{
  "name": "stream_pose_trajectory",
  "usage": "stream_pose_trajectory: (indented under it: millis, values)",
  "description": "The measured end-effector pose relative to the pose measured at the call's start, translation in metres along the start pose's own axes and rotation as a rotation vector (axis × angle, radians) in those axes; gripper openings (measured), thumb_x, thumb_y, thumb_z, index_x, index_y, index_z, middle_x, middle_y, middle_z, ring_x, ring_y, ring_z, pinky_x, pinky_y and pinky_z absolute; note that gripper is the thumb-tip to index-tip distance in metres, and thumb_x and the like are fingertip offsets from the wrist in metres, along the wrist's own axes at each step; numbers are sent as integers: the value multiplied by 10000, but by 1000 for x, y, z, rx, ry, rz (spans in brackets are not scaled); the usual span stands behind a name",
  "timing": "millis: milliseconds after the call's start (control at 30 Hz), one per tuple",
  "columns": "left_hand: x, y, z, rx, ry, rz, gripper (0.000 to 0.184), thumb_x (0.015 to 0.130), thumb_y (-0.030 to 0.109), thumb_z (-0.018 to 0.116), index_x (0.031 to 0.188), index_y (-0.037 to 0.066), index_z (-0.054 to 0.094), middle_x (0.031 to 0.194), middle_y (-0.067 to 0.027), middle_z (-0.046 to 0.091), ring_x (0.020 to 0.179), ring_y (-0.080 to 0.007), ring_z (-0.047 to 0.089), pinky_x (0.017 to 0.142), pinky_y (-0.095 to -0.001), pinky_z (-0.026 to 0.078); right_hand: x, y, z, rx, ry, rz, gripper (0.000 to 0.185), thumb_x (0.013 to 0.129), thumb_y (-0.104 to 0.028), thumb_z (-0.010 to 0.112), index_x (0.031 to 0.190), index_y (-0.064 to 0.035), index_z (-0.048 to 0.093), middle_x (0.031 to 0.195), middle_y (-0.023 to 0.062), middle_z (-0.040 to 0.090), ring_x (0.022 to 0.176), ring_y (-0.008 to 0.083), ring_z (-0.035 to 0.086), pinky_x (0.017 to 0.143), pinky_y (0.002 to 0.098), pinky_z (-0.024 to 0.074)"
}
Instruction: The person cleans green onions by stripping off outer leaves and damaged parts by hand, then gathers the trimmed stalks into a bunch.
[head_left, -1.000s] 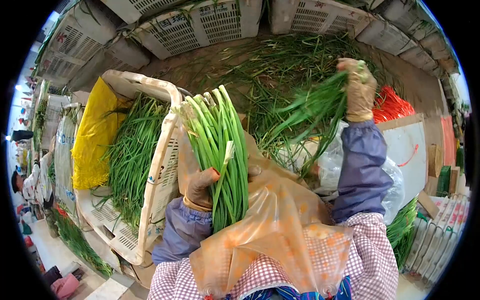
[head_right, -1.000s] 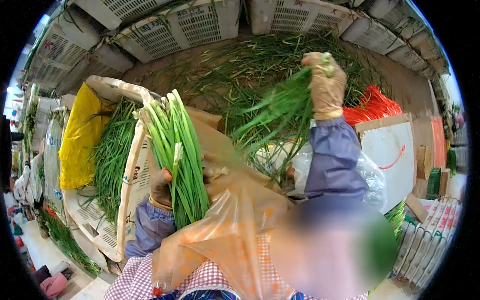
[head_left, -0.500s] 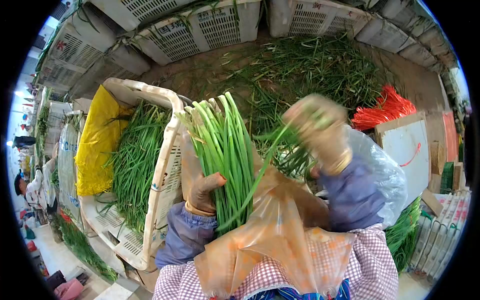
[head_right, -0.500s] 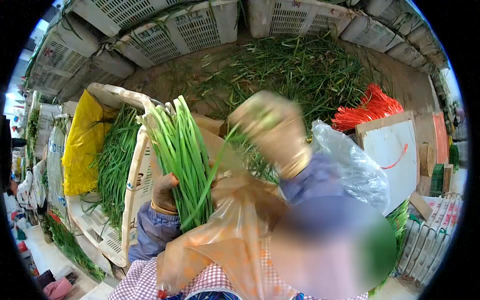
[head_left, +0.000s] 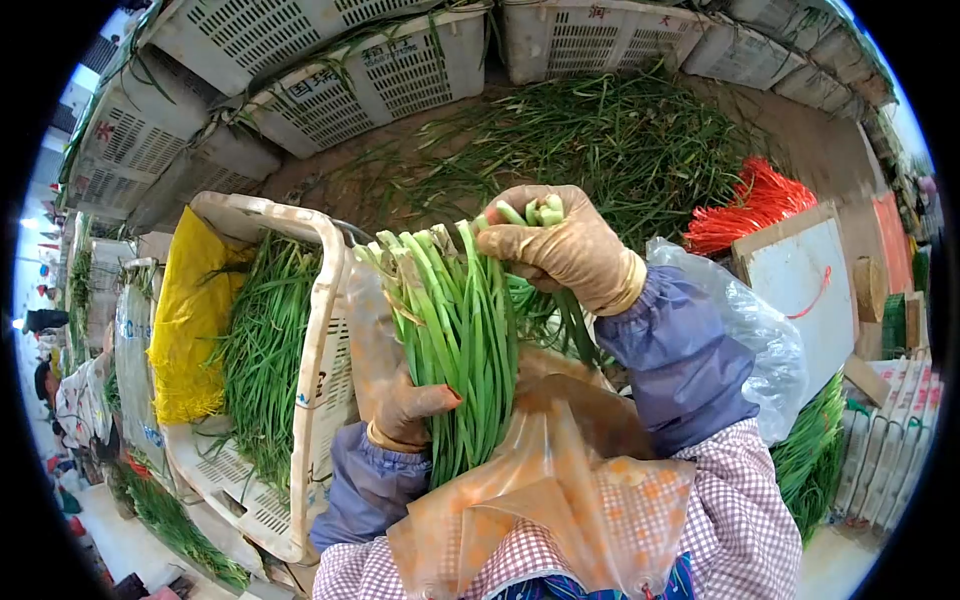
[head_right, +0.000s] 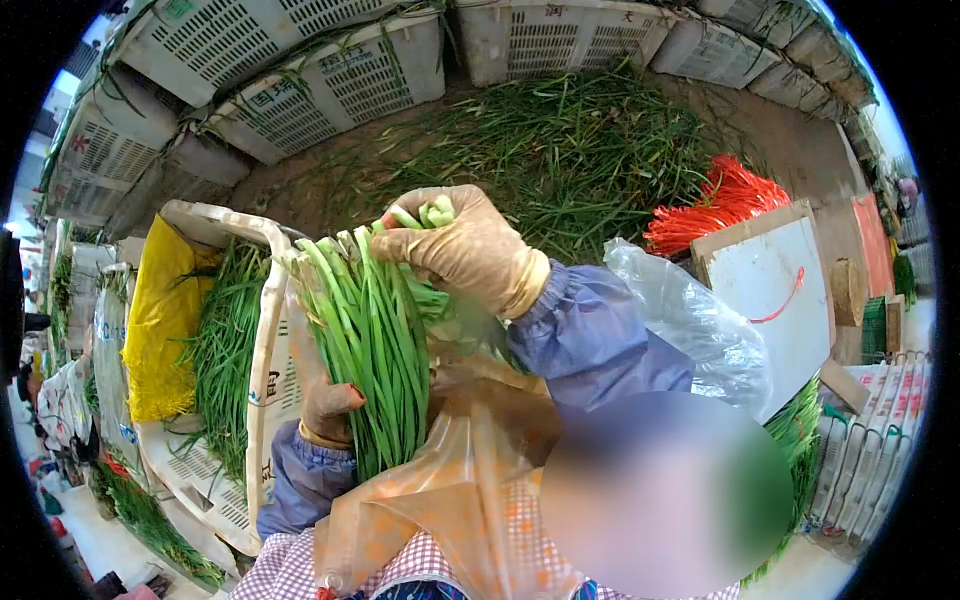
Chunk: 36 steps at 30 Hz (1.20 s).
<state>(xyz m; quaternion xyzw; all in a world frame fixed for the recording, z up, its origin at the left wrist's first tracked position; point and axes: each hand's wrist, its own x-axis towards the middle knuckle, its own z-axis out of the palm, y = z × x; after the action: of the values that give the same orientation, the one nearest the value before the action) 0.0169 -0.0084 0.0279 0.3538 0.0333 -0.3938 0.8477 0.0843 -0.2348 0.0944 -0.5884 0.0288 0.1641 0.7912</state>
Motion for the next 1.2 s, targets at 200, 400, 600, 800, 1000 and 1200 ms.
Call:
stream_pose_trajectory:
  millis: [200,400,600,800,1000,1200]
  values:
    - [2,-10,-32,-67,14,23,764,641,227,756,1258,-50,401,1110,-205,571,912,-304,624,757,-414,547,-2,20,-20,-9,149,-24,123,817,-150,659,873,-45,625,727,19,605,561,82,536,463,204,420]
    - [-1,2,-4,-85,88,53,722,648,151,731,1265,-38,407,1124,-205,568,943,-310,621,779,-428,545,-1,26,-25,421,137,-186,176,869,-222,601,888,-50,573,696,19,563,537,106,526,461,224,431]
    - [-4,9,27,25,181,160,592,659,37,705,1211,3,495,1069,-135,615,915,-250,623,811,-390,525,11,15,11,-112,40,-20,143,779,-175,705,812,-83,600,577,-57,491,426,36,400,380,188,288]
    - [-3,4,-1,-32,175,73,707,635,144,722,1258,-8,423,1099,-174,579,930,-293,620,807,-439,535,12,17,-20,-3,229,-164,161,831,-227,653,811,-80,591,683,4,593,508,81,528,425,196,417]
    - [-2,4,-8,-77,101,8,700,639,150,715,1251,-27,425,1134,-191,565,955,-324,612,823,-456,526,38,-5,-119,202,643,-609,76,854,-137,614,863,-62,607,799,61,641,657,152,603,604,287,516]
    - [6,9,8,-64,34,-6,622,667,131,677,1228,-18,455,1080,-178,597,953,-274,610,817,-378,518,31,-12,-45,-641,84,-382,219,767,-197,725,913,-52,649,776,4,624,628,88,549,573,232,472]
